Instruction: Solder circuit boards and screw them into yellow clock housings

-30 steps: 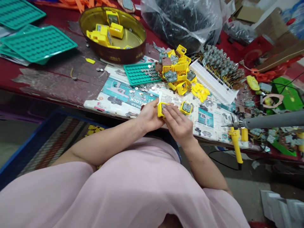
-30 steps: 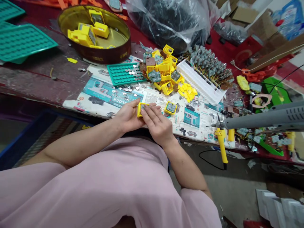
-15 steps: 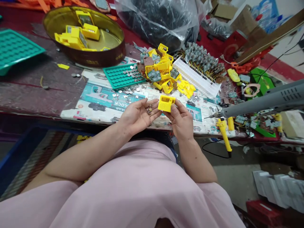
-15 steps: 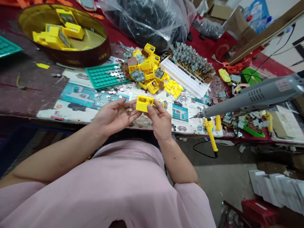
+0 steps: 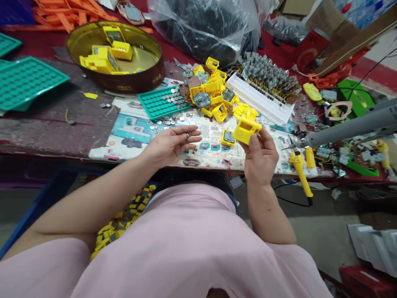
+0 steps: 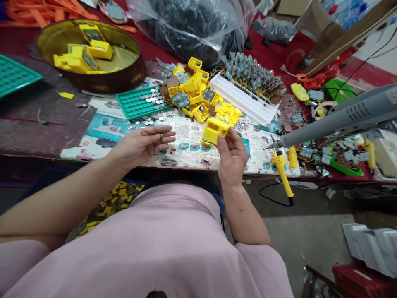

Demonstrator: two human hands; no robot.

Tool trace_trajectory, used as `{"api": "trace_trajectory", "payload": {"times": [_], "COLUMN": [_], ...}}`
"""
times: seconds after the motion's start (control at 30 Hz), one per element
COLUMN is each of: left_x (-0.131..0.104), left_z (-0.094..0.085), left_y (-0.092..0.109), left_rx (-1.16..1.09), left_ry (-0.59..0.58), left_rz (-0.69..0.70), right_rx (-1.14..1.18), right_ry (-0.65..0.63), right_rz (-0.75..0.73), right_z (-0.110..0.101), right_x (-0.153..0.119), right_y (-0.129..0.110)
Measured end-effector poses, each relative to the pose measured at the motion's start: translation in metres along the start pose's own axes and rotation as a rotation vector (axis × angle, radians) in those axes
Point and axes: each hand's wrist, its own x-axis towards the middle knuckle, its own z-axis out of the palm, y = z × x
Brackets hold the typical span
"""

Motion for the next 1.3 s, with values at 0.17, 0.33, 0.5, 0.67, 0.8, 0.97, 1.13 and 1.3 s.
{"api": "trace_trajectory", "payload": {"times": [0.17,0.33,0.5,0.67,0.8,0.97,1.13,1.3], "left_x": [0.027,0.056,0.08,0.087,0.07,0.033,0.011,0.014], "left_z": [-0.023,-0.014,-0.011,-0.01,-0.008,-0.02,-0.029,-0.026], "left_y": [0.02,0.023,0.017,0.016,0.025,0.026,-0.007,-0.018], "left_rx": [1.046,1.883,2.047,2.03,1.858,1.687,1.674,1.571], "left_ry": [-0.129,-0.29,-0.441,-0.467,-0.369,-0.313,-0.416,-0.332], "left_rz": [0.375,0.697,0.882,0.898,0.846,0.912,0.971,0.912], "right_rx": [-0.322,-0.676,-0.681,-0.761,-0.807,-0.715,-0.646,-0.639], "right_ry": [-0.379,-0.561,-0.466,-0.409,-0.512,-0.42,-0.381,-0.411], "right_rz": [-0.452,-0.786,-0.734,-0.469,-0.414,-0.407,-0.422,-0.432], "right_z": [-0.003,0.016,0.003,-0.023,-0.026,-0.034,-0.046,-0.051], "right_x": [-0.02,-0.031,-0.011,0.025,0.035,0.031,0.023,0.014], "right_y": [0.007,0.017,0.015,0.022,0.034,0.034,0.028,0.025]}}
